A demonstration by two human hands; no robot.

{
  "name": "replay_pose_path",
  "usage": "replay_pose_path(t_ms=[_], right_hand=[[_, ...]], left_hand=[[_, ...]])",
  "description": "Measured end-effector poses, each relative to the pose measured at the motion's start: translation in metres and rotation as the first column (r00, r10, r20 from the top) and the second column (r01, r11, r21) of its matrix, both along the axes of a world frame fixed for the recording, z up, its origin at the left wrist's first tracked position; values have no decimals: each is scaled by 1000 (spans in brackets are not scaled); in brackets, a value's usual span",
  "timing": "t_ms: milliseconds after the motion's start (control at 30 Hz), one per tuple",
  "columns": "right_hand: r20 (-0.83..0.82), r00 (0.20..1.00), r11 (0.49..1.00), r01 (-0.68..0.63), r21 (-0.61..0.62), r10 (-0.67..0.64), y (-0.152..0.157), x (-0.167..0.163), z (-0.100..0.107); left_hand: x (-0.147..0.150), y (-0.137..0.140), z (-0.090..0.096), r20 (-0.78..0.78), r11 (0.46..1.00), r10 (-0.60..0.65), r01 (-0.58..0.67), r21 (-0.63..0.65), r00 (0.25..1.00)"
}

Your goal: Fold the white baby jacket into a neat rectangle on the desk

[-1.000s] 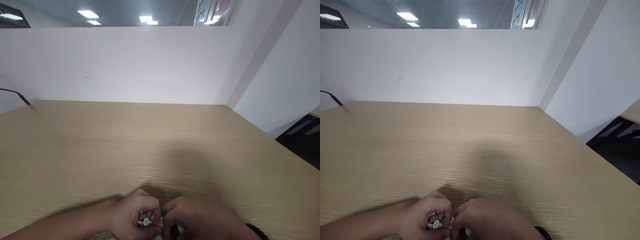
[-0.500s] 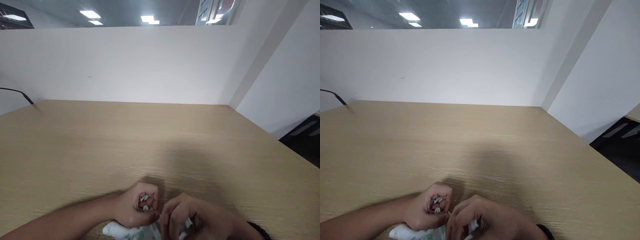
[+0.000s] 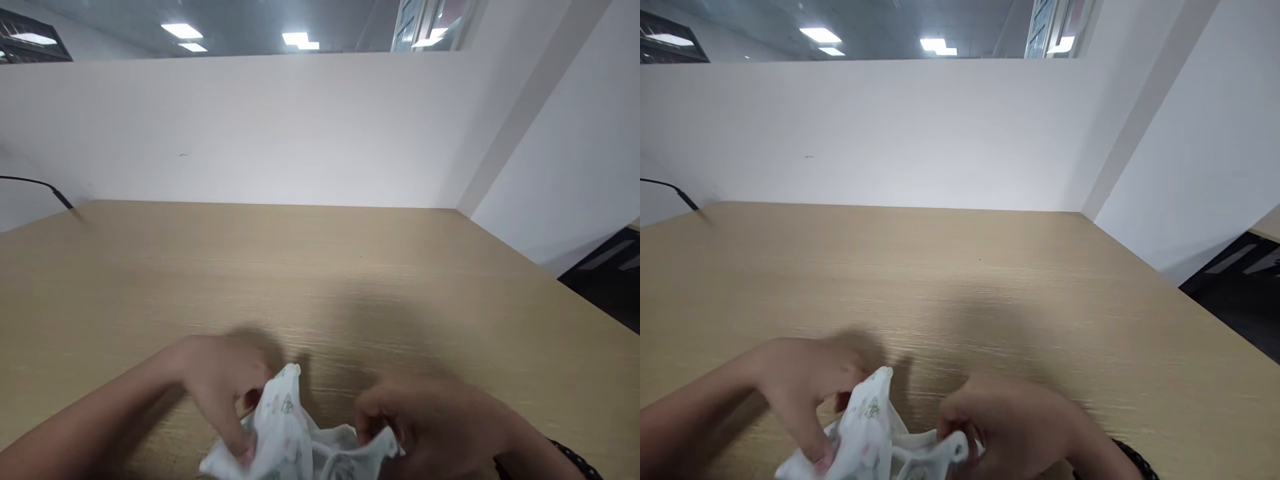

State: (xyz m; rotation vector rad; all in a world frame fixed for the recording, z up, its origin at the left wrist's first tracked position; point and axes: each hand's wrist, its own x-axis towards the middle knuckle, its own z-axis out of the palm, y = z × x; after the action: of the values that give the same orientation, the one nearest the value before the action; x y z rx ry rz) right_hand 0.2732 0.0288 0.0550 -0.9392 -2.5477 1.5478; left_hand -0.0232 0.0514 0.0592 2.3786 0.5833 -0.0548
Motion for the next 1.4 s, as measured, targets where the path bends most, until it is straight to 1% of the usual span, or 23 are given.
replay_pose_path(t_ms=[67,100,167,200,233,267,333,367,400,467,533,567,633,733,800,900,967,1067,1167,1233,1267,1333,1400], right_hand=[[-167,976,990,144,10,-140,-1,3,8],[-273,941,978,210,10,-199,0,6,13],[-485,847,963,266,29,-219,6,16,21],[-556,814,968,242,59,-169,9,20,25],[-587,805,980,175,99,-85,12,25,28],[-585,811,987,79,137,16,15,28,31],[-529,833,983,-88,159,160,20,35,33],[-496,852,983,-107,150,168,23,37,33],[-461,878,987,-68,146,128,27,40,31],[-353,935,978,101,183,-30,34,44,27],[-185,973,954,180,239,-137,40,46,21],[-105,985,955,161,249,-138,42,45,17],[13,997,969,67,236,-72,43,40,10],[53,998,968,15,251,-30,41,29,1],[29,997,962,55,266,-65,39,25,0],[-105,988,970,131,205,-111,37,24,3],[-251,958,975,176,138,-138,36,25,6],[-418,881,960,272,63,-222,35,28,8],[-507,790,901,430,59,-344,32,27,7],[-544,723,834,547,76,-425,29,25,7],[-556,693,800,595,82,-459,27,23,8],[-573,655,753,651,97,-493,24,21,10],[-577,666,750,648,133,-473,24,23,13]], left_hand=[[1,-1,4,39,972,-150,155,-177,988],[1,-1,8,73,959,-175,187,-214,982],[2,2,19,185,974,-82,118,-195,979],[1,3,26,242,981,-22,68,-183,970],[1,4,32,286,982,10,44,-183,958],[0,6,38,307,979,2,61,-196,952],[-2,8,44,284,949,-91,170,-265,954],[-4,9,44,253,934,-125,200,-295,959],[-5,10,42,214,937,-112,175,-302,970],[-8,13,32,139,975,50,-18,-220,989],[-10,17,20,67,977,195,-188,-99,978],[-11,19,14,34,975,216,-214,-56,976],[-11,21,5,9,984,176,-176,-14,984],[-6,19,2,53,995,93,-95,35,994],[0,15,4,87,996,37,-44,74,995],[8,8,7,110,991,-34,19,134,993],[9,7,9,96,986,-6,-10,169,995],[4,9,12,86,971,112,-128,203,990],[-5,11,18,67,926,246,-255,279,967],[-7,8,22,24,887,306,-295,356,952],[-7,5,23,7,879,307,-287,382,952],[-2,0,24,17,893,254,-242,379,967],[3,-3,23,58,938,181,-190,289,982]])
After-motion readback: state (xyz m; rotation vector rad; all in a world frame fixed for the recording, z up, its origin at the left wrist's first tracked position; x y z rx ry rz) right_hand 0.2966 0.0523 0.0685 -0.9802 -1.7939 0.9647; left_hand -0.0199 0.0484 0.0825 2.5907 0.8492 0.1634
